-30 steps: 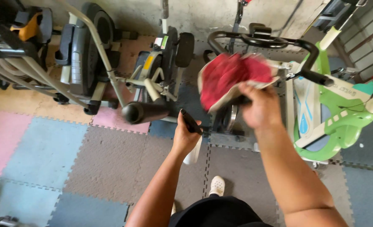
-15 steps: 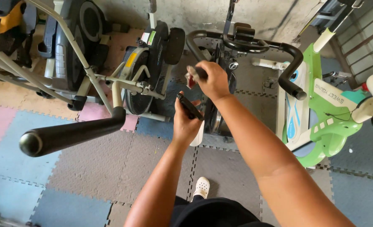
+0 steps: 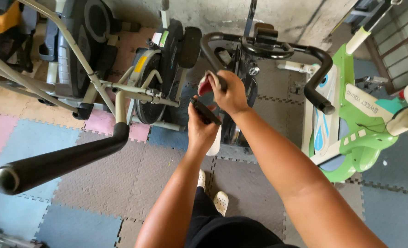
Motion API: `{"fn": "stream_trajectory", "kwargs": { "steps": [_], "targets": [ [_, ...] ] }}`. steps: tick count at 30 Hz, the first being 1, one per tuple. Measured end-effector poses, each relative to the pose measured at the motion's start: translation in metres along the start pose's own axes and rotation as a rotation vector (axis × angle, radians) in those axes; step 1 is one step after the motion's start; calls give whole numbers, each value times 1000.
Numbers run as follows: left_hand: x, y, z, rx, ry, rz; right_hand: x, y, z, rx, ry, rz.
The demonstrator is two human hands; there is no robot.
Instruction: Cleaning and wiping down various gym machines with a spray bottle and cloth.
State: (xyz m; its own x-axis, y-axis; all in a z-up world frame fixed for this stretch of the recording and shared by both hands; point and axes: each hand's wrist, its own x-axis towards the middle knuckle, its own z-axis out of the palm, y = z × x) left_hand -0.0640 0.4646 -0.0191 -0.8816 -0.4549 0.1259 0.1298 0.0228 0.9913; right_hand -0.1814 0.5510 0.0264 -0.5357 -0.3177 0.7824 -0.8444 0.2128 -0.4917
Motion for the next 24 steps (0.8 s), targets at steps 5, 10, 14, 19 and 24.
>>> {"fn": "stream_trajectory", "kwargs": {
  "steps": [5,10,14,19,24],
  "targets": [
    [18,13,10,74,6,34,55,-33,-7,26,-181,573],
    [32,30,17,105,42,30,52,-17,9,-284,-246,584],
    [33,22,13,72,-20,134,24,-17,2,-69,-3,348],
    [29,8,10,71,-75,130,-4,-7,-4,82,47,67],
    [16,5,0,146,-21,22,-38,38,-12,478,143,698]
  ]
}}
